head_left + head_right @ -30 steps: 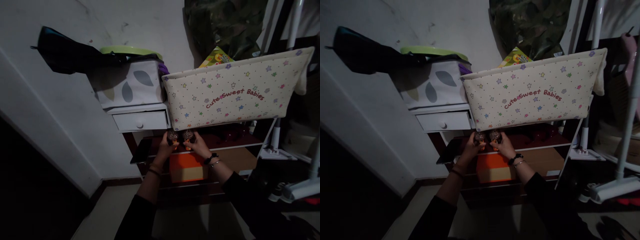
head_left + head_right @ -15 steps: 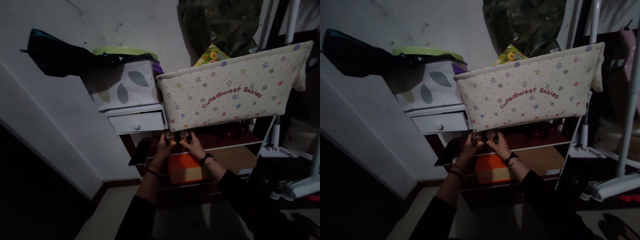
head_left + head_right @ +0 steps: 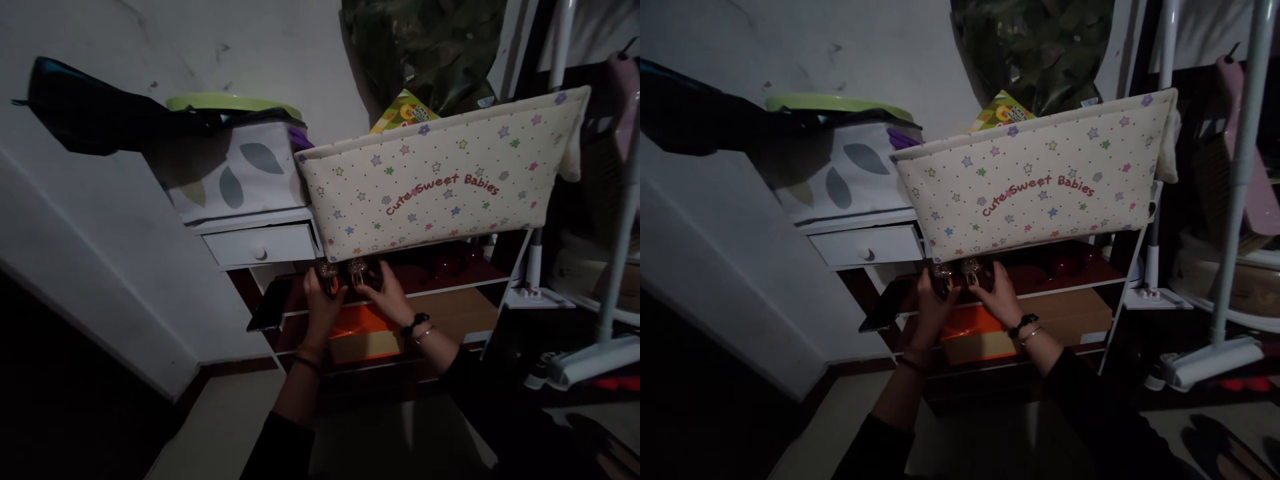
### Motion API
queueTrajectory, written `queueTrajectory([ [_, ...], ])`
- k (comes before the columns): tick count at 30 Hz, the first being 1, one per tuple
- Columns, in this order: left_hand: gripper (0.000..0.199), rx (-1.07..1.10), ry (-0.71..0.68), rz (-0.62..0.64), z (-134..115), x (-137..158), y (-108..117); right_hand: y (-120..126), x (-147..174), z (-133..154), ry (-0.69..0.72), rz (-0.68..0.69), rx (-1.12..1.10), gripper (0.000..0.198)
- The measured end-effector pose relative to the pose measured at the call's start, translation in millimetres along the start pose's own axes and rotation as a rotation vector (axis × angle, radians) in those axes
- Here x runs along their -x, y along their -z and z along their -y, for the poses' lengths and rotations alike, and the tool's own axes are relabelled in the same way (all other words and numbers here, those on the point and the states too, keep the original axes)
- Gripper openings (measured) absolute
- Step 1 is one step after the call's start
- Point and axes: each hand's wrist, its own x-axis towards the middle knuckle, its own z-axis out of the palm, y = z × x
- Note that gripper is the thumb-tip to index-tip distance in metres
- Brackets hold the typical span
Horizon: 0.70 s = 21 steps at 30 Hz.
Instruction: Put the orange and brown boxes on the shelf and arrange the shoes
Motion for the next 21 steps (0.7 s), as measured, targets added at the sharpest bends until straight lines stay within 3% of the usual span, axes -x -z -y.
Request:
queueTrajectory([
  [2,0.086,-0.139,-0.096,-0.124,-20.7,17.2,-3.1,25.8,12.8,11.6,0.035,-0.072,0.028,0.079],
  [5,0.069,-0.206,-0.248,-0.126,-57.1,40.4,-16.1,83.6,22.8,20.7,0.064,-0.216,0.107,0.068],
  [9,0.056,-0.149,-0.367,0.054,-91.8,54.3,-56.4,176.4,14.1,9.4,-0.012,-0.436,0.191,0.068],
  [12,0.057,-0.072,-0.349,0.209,-105.5,51.8,-99.2,231.5,2.3,-3.9,-0.237,-0.520,0.151,0.069],
  [16,0.062,-0.117,-0.224,0.398,-125.1,38.8,-154.8,263.9,-11.3,-12.0,-0.516,-0.496,0.022,0.052],
  [21,0.077,-0.289,-0.143,0.578,-150.7,21.7,-210.5,267.7,-33.8,-22.0,-0.562,-0.454,-0.044,0.042],
])
